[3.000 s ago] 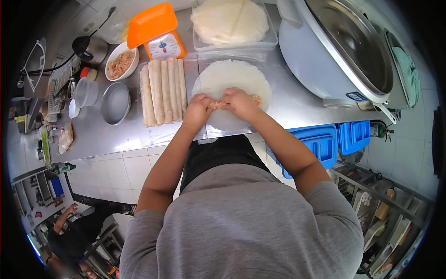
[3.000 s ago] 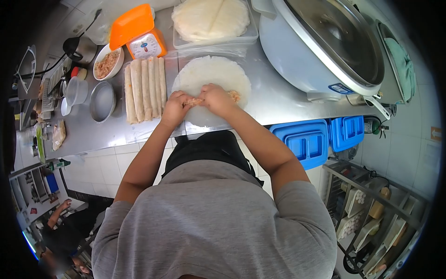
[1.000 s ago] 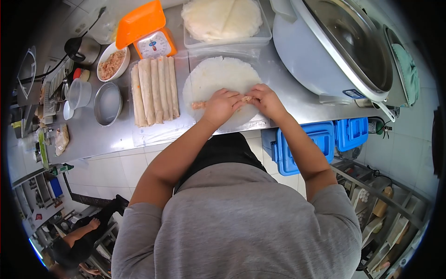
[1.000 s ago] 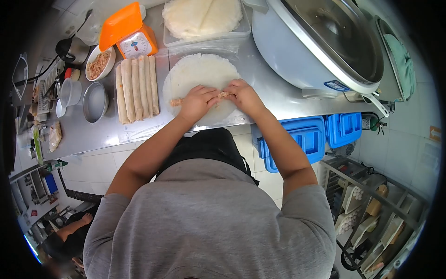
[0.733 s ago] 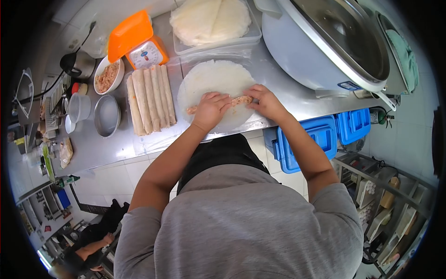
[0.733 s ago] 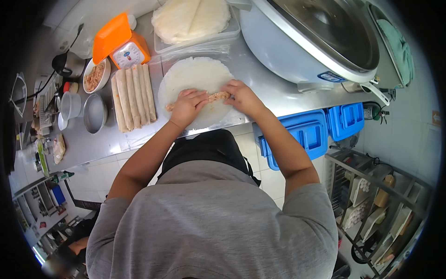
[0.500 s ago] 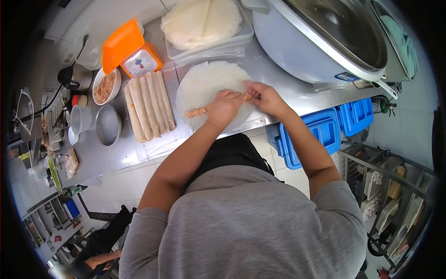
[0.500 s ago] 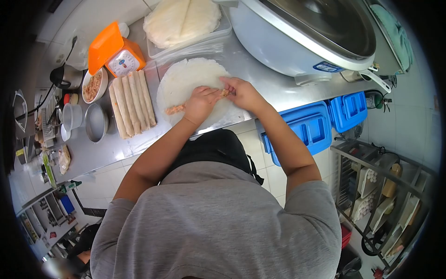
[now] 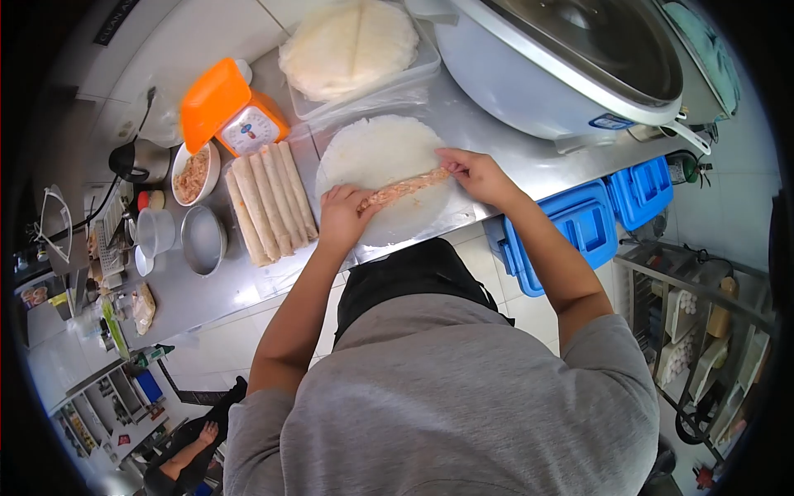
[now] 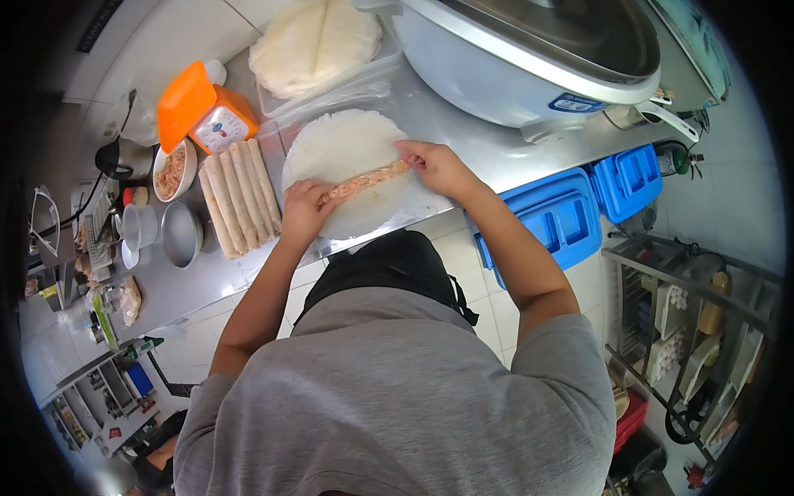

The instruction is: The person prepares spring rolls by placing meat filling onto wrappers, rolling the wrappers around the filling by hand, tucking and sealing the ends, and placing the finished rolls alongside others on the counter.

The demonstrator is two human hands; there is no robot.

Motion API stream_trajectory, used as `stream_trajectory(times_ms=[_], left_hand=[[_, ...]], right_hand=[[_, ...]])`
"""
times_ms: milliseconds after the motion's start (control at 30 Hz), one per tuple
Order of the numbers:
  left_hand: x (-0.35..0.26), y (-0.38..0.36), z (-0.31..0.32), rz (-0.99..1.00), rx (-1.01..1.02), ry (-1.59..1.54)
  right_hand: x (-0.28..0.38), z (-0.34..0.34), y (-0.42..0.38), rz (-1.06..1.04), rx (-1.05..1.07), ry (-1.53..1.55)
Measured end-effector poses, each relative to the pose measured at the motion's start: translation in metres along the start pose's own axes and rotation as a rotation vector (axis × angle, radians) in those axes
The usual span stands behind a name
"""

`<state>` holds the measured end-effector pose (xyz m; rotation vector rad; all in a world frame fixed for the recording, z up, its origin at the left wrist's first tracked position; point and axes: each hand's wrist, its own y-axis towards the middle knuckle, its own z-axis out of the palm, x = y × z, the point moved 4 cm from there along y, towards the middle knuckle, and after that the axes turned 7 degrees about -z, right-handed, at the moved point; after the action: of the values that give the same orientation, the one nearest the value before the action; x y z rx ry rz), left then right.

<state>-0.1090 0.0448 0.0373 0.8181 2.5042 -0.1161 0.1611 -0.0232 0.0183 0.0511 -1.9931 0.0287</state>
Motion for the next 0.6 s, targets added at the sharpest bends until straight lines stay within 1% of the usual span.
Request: stream_trajectory(times_ms=[67, 100, 200, 300, 400, 500, 600], left_hand=[[0.023, -0.013, -0.003, -0.061, 0.022, -0.033], [0.03, -0.019, -0.004, -0.071, 0.0, -0.086], [0.016, -0.024, -0.007, -0.054, -0.134, -0.081], [0.03, -0.023, 0.007, -0.131, -0.112, -0.091], [0.036, -0.022, 0.001, -0.14, -0.095, -0.184], [0.032, -0.029, -0.015, -0.189, -0.232, -0.194], [0.048, -0.031, -0.013, -0.128, -0.1, -0.088]], right_hand=[[0.016, 0.002, 0.003, -0.156, -0.07, -0.196], [0.024, 0.004, 0.004, -0.234, -0.104, -0.293], [0.058, 0.043, 0.021, -0.444, -0.049, -0.368], [0.059, 0.104, 0.039, -0.502, 0.144, -0.451], [0.051, 0.121, 0.05, -0.432, 0.271, -0.424], [0.06, 0.118, 0.048, -0.423, 0.173, -0.442], [0.061, 0.135, 0.051, -0.483, 0.176, -0.481]])
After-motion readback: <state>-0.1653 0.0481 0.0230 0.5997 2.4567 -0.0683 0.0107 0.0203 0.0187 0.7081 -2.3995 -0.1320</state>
